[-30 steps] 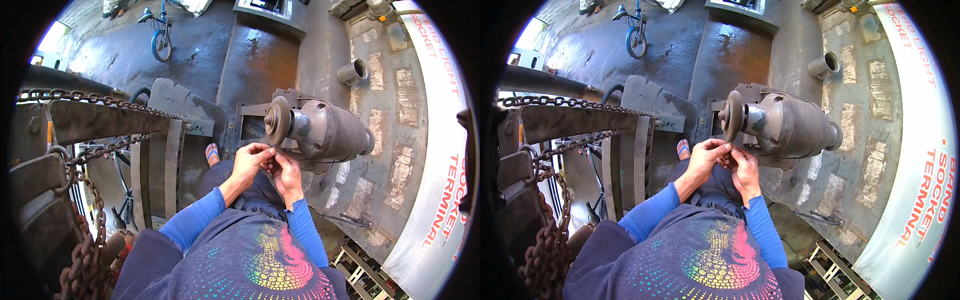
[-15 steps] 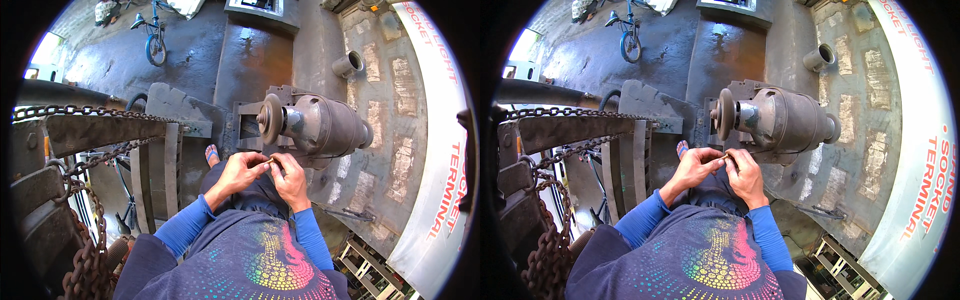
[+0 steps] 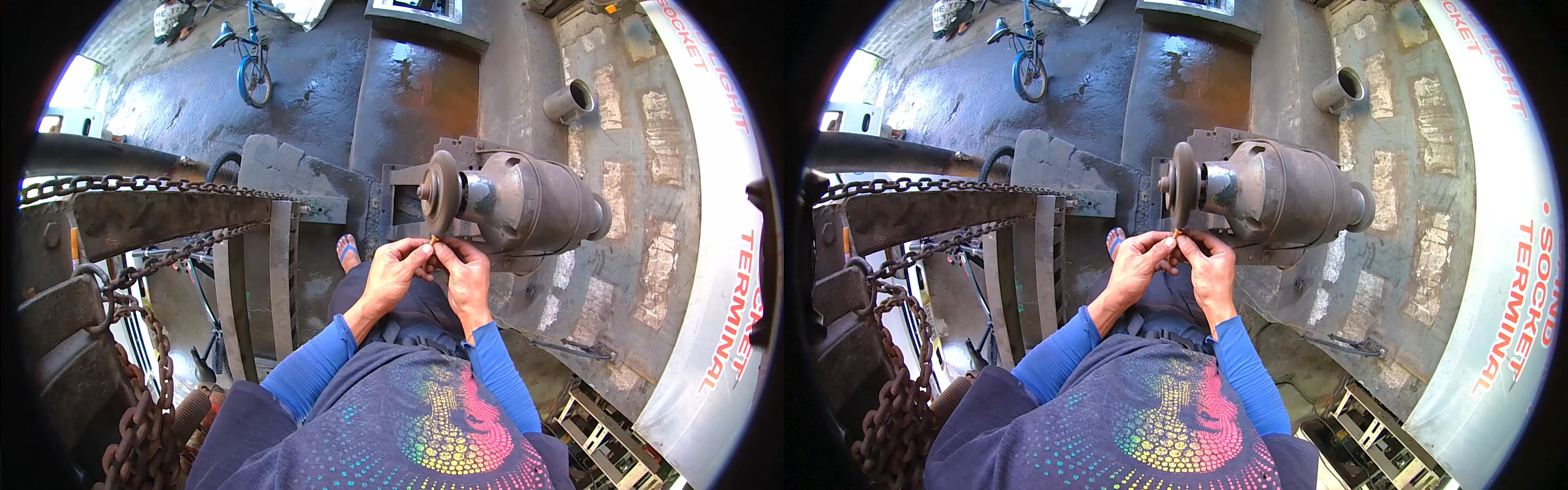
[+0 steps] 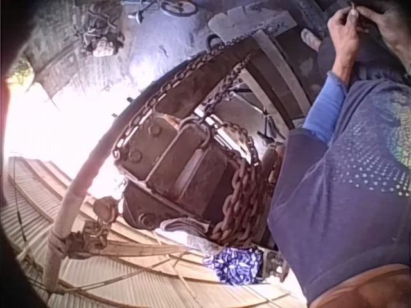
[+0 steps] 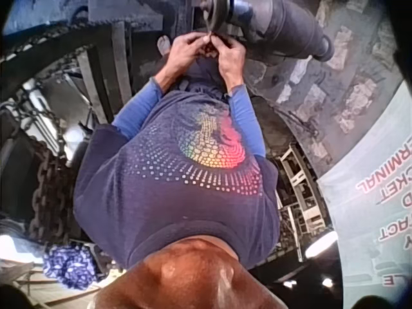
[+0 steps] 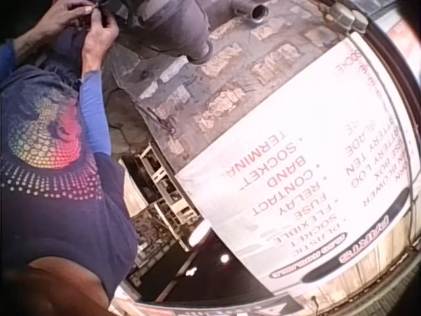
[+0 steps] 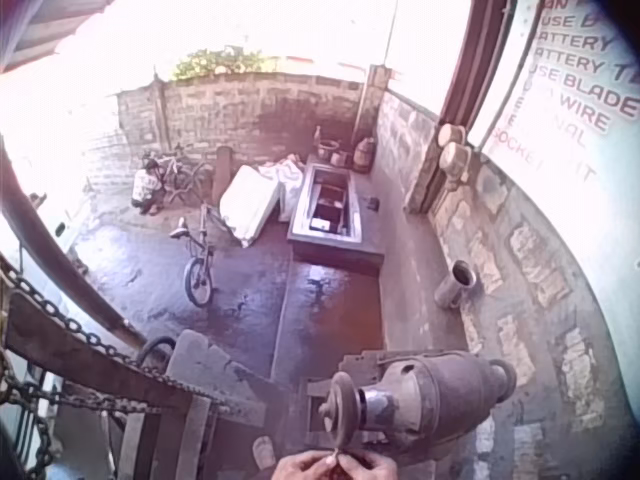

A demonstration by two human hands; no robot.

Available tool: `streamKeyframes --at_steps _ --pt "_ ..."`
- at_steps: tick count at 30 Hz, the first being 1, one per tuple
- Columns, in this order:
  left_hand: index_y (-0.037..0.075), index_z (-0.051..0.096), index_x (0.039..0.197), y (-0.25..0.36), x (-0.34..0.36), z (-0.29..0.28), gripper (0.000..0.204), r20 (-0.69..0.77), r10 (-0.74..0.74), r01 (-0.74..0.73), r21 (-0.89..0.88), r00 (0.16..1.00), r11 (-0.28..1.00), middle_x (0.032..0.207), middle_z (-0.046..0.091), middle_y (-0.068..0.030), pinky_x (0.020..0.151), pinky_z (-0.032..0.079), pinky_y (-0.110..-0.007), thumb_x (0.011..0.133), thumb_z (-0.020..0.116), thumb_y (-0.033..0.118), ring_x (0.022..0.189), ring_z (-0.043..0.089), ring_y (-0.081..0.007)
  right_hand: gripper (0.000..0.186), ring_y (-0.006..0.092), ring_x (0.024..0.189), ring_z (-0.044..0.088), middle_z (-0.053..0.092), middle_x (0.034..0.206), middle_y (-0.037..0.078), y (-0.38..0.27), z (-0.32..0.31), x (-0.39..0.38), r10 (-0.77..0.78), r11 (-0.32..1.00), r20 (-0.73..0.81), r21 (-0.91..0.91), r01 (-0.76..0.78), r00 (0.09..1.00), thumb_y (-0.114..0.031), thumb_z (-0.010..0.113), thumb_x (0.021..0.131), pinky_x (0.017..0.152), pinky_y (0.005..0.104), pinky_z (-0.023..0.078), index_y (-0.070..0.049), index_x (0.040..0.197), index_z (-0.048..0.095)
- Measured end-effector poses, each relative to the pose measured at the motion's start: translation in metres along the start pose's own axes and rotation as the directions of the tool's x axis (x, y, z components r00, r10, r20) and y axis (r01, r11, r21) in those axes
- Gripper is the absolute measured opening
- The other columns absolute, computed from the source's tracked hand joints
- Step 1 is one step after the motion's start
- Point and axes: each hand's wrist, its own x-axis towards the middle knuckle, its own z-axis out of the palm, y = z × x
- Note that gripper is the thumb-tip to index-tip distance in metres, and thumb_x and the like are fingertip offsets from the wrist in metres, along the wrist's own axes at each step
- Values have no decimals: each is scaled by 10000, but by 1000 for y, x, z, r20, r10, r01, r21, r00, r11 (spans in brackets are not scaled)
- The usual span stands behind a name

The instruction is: The person holds small metal parts against a rotating bench grinder to smooth or shape their edges. They repeatedly rotate the parts in their hands to grind different sides, then briefly walk to a workbench to pick up another part before returning to the grinder to continue the process.

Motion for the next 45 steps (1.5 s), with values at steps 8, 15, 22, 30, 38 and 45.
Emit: streamKeyframes --at_steps 8,15,22,30,38,45 --pt "-59 666 1184 -6 2 2 285 -46 30 -32 -40 998 999 909 706 -73 681 579 -266 1000 642 159 755 651 -105 140 143 658 643 699 842 84 2 3 8 28 999 -33 28 -27 999 -68 731 920 586 272 518 52 986 701" --pt "-50 666 1201 -8 2 2 291 -34 55 -56 -33 998 998 915 710 -75 683 577 -268 1012 621 167 757 648 -102 136 140 644 640 690 812 83 -1 5 9 17 1000 -34 18 -16 999 -77 751 906 576 273 515 41 933 688" --pt "-44 657 1217 -12 3 2 284 -23 32 -35 -101 999 994 935 705 -72 696 579 -274 1023 601 155 779 648 -109 135 141 642 638 688 820 86 0 6 9 1 1000 -73 8 0 997 -69 760 898 572 264 518 27 899 665" --pt "-24 629 1225 -18 4 -4 271 84 -61 80 -249 995 965 933 667 -46 705 580 -294 1051 552 169 792 629 -117 140 113 646 608 680 821 52 -4 7 -7 108 988 -60 115 -100 992 -87 731 922 543 241 489 36 987 712" --pt "-11 637 1173 -18 10 2 245 42 -81 89 -249 996 964 858 630 -16 651 548 -276 1059 534 180 735 592 -100 119 130 622 612 671 763 59 -4 8 0 78 995 -93 68 -72 993 -69 735 909 499 255 465 33 961 702" --pt "-19 645 1161 -17 11 3 239 8 -94 94 -204 996 975 838 632 -19 627 545 -272 1049 546 167 704 593 -104 116 148 621 618 670 758 67 -2 9 -1 78 994 -121 91 -68 990 -58 737 904 495 270 469 40 946 690"
